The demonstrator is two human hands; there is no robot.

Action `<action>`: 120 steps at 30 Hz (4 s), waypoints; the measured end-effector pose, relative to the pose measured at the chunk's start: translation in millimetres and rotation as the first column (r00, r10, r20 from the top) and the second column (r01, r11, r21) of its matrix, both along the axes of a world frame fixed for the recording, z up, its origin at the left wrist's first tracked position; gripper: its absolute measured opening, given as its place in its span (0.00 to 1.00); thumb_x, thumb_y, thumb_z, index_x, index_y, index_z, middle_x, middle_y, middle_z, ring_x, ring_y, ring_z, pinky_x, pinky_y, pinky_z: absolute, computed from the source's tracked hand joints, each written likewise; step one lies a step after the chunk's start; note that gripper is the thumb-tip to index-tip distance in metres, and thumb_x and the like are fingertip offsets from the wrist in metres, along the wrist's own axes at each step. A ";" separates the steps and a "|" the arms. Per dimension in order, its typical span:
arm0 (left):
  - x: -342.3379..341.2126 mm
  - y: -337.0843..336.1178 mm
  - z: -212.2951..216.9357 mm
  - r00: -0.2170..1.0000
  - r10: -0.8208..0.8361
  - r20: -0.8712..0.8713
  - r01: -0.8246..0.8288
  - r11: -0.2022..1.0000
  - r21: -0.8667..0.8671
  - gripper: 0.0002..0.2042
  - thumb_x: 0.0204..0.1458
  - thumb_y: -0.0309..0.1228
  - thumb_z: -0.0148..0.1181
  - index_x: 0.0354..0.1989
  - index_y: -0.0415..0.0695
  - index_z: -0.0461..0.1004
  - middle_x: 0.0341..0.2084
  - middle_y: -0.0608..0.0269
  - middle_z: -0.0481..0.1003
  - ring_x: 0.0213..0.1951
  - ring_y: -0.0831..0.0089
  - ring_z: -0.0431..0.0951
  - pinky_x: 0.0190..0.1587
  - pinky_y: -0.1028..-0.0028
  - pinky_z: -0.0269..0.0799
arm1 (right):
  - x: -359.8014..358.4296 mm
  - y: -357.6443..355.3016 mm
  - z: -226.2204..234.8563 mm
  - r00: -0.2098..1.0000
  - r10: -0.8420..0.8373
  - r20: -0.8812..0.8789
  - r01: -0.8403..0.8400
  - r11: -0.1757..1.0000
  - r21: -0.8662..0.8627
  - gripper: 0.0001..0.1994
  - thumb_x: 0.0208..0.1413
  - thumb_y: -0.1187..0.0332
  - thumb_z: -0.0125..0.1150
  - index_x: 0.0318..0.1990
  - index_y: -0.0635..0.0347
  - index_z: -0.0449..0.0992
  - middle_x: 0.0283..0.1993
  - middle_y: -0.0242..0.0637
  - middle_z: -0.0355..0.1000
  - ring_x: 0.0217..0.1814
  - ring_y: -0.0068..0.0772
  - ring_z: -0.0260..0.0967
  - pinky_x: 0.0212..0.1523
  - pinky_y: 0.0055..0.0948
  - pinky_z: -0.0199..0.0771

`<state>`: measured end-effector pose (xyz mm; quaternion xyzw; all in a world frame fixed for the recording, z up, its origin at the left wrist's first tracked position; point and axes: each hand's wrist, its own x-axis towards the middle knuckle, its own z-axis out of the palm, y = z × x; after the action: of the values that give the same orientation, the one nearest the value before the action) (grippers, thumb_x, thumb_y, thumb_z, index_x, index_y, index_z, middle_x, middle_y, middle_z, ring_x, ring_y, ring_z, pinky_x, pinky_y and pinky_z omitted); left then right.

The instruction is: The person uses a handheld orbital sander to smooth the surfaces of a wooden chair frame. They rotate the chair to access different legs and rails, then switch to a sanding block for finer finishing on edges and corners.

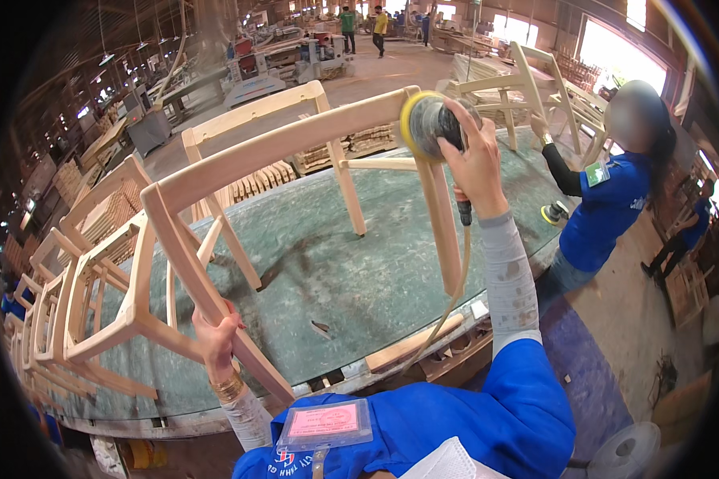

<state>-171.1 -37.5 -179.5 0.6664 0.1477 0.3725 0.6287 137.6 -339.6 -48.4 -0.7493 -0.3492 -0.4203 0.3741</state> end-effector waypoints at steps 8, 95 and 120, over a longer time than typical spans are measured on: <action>-0.9 -4.0 -1.6 0.999 0.028 -0.025 -0.029 0.999 -0.021 0.14 0.35 0.24 0.56 0.33 0.35 0.65 0.20 0.62 0.68 0.20 0.76 0.70 0.22 0.76 0.72 | -42.4 15.2 -22.2 0.963 0.260 -0.075 -0.244 0.954 0.172 0.28 0.41 0.74 0.65 0.55 0.51 0.69 0.48 0.42 0.69 0.51 0.43 0.64 0.52 0.36 0.66; 101.6 131.5 58.1 0.732 -0.447 0.514 0.681 0.470 -0.561 0.13 0.62 0.37 0.43 0.38 0.44 0.72 0.23 0.77 0.72 0.25 0.85 0.71 0.34 0.81 0.72 | -326.3 132.5 -87.7 0.927 0.096 -0.362 -0.136 0.987 -0.086 0.30 0.37 0.80 0.64 0.54 0.50 0.69 0.47 0.51 0.62 0.50 0.50 0.65 0.48 0.35 0.69; 87.1 141.0 41.1 0.617 -0.614 0.493 0.787 0.489 -0.376 0.15 0.61 0.39 0.45 0.48 0.43 0.70 0.38 0.64 0.75 0.39 0.76 0.74 0.42 0.75 0.70 | -365.2 166.3 -89.4 0.907 0.056 -0.418 -0.190 0.939 -0.286 0.32 0.38 0.78 0.63 0.57 0.46 0.67 0.47 0.51 0.61 0.48 0.52 0.66 0.46 0.38 0.70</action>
<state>-83.9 103.6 -138.4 0.3878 -0.1330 0.1129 0.9051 -227.6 -173.3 -137.8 -0.8465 -0.3753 -0.1697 0.3374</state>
